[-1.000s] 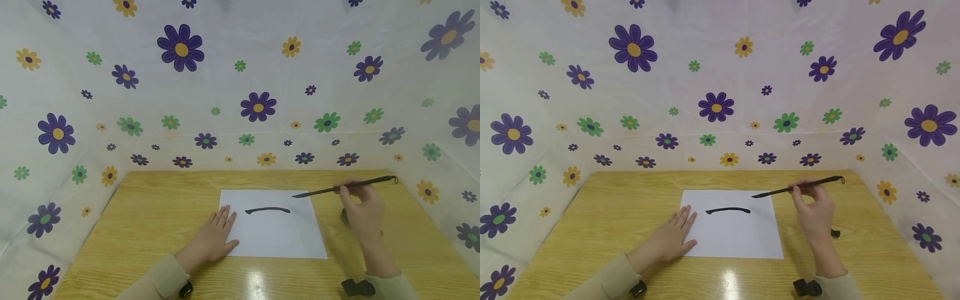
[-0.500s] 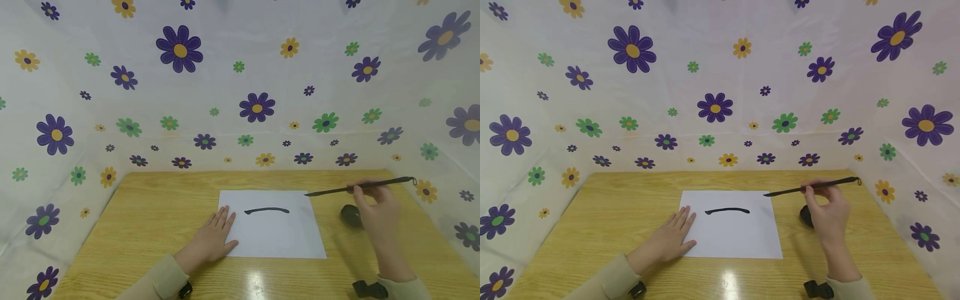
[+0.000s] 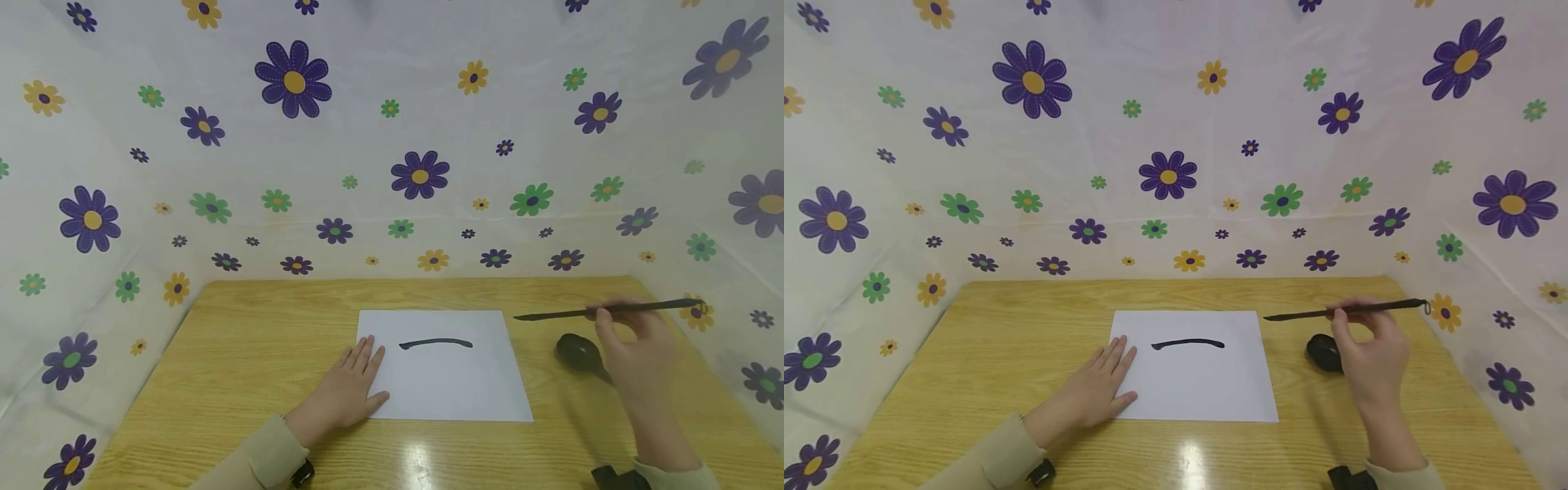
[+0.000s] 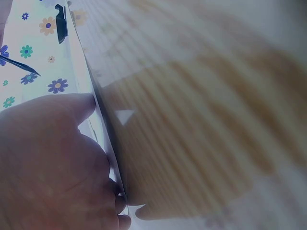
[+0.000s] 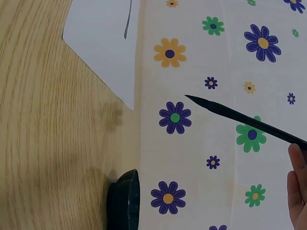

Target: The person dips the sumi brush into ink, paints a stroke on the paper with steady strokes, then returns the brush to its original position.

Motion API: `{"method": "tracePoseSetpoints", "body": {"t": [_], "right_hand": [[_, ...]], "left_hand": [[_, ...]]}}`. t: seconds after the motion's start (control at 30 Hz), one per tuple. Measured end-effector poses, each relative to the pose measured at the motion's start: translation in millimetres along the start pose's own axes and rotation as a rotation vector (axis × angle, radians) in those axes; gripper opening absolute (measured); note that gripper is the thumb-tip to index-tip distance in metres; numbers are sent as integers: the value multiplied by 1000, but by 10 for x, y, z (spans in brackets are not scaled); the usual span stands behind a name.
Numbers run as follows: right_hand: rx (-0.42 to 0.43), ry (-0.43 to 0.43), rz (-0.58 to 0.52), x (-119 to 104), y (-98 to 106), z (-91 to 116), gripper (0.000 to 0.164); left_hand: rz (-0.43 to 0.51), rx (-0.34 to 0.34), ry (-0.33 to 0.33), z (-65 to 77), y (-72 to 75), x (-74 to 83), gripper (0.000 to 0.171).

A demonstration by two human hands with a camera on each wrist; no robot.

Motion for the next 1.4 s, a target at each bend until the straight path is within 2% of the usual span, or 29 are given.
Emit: {"method": "tracePoseSetpoints", "body": {"t": [0.23, 0.5, 0.83, 1.03, 1.2, 1.4], "right_hand": [[13, 14, 57, -6, 110, 16, 12], [79, 41, 143, 7, 255, 21, 11], [127, 71, 143, -13, 404, 29, 10], [160, 108, 201, -77, 454, 50, 10], [145, 141, 260, -98, 521, 67, 15], [137, 248, 296, -70, 571, 79, 27]], "left_hand": [[-7, 7, 7, -12, -23, -13, 79], [-15, 4, 11, -15, -44, -18, 80], [-28, -2, 7, -23, -75, -37, 80], [-35, -3, 4, -27, -87, -42, 81], [-36, -1, 2, -20, -85, -41, 80], [-29, 7, 1, -4, -50, -23, 80]]}}
Point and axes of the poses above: each hand's wrist, its own z-axis away from the middle knuckle, its own y-axis out of the back of the hand, x = y × z, the point moved 2 cm from there along -z, towards the middle knuckle, and after that the axes turned 6 degrees about -y, right-handed, at the moved point
